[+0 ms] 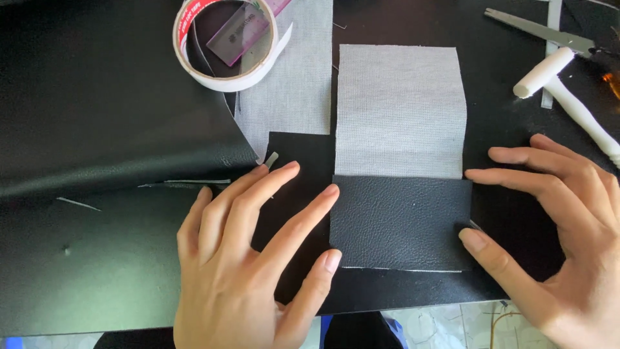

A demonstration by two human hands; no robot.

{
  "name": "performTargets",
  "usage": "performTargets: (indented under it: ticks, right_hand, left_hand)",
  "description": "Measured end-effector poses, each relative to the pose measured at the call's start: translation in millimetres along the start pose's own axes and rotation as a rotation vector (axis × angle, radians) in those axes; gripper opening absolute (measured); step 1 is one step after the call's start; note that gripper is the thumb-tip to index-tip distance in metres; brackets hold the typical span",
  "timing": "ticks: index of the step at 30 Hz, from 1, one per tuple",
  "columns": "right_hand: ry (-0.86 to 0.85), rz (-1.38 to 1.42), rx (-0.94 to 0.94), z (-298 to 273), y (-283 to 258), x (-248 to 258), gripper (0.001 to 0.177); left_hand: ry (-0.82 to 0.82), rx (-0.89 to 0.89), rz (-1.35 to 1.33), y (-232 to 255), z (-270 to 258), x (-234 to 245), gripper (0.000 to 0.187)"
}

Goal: The person is punching holes in leather strips and measuring/marking leather pieces on a workshop table.

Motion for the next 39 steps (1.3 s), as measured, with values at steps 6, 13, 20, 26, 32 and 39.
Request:
performTargets:
  ticks: [6, 13, 20, 26, 32, 39]
  right_hand:
    - [-0.01, -0.01, -0.012, 0.4, -1.9, 1.8, 0.047]
    - [-0.031, -0.015, -0.025, 2.7, -5.1, 4.2, 0.053]
    - [-0.116, -0.083, -0.061, -2.2, 1.7, 0.4, 0.084]
    - [-0.166, -0.052, -0.04, -1.0, 6.5, 3.7, 0.086]
    - [-0.119, 0.053, -0.043, -2.8, 5.4, 5.7, 0.079]
    - [-0.08, 0.139, -0.006, -3.5, 2.0, 8.7, 0.067]
  left_hand:
    - [-0.024, 0.033, -0.046, 1.8, -0.4, 1.9, 0.042]
    - [-0.015, 0.016, -0.036, 0.6, 1.6, 1.7, 0.044]
    - [-0.003, 0.007, -0.004, 0.7, 0.9, -1.4, 0.046]
    - [-0.022, 0.023, -0.041, 1.2, 1.9, -0.1, 0.045]
    - [-0.01, 0.04, -0.074, -0.6, 0.8, -1.7, 0.042]
    - [0.007, -0.018, -0.104, -2.2, 0.0, -1.2, 0.038]
Point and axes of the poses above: each hand's wrist, its own z-axis towards the middle knuckle, its own x-axis out of the back of the hand, y = z × x, the point moved 1 cm from there along z, towards the middle knuckle, and after that the axes turned 6 degrees about -z, right-handed, at the moved point
